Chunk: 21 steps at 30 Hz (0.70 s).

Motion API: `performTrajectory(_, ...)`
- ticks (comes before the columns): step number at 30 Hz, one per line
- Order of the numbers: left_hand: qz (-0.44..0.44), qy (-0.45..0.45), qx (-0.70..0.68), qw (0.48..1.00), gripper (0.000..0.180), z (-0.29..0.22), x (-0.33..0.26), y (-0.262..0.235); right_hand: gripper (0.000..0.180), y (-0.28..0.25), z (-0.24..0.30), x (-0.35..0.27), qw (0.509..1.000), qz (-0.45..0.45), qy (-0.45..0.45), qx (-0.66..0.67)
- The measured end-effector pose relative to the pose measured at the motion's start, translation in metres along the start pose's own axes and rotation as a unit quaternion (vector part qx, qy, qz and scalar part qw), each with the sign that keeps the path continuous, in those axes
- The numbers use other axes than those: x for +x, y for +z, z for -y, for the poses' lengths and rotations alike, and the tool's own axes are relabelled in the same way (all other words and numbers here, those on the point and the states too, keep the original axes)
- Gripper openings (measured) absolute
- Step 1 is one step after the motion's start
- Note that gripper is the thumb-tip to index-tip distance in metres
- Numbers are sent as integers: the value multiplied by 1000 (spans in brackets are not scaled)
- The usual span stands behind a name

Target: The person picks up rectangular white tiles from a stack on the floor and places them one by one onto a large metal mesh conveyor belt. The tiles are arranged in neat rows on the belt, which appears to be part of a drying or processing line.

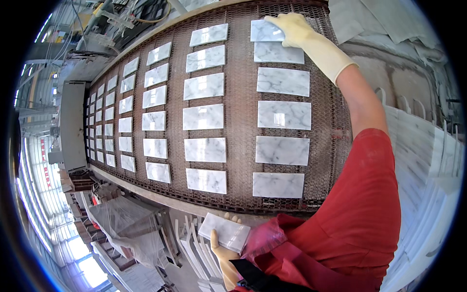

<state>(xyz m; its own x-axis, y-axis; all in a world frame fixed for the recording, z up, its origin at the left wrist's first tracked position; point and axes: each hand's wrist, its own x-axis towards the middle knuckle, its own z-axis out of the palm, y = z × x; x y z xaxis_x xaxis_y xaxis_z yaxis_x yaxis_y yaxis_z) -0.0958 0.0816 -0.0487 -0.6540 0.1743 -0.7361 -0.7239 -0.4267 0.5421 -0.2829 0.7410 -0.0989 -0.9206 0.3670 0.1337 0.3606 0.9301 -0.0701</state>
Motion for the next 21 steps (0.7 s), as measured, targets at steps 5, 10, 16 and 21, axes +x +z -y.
performTrajectory(5, 14, -14, -5, 1000, 97, 1, 4, -4, 92, 25, -30, 23, 999, -32, 13, -35)
performTrajectory(10, 18, -5, -18, 1000, 95, 7, 1, -9, 70, 21, -20, 7, 997, -60, 35, -36)
performTrajectory(16, 26, 13, -21, 999, 92, 9, 1, 3, 56, 39, -20, -48, 983, -178, -26, 29)
performTrajectory(21, 37, 13, -32, 999, 93, 15, 6, -5, 61, 37, 18, -72, 992, -101, -77, 26)
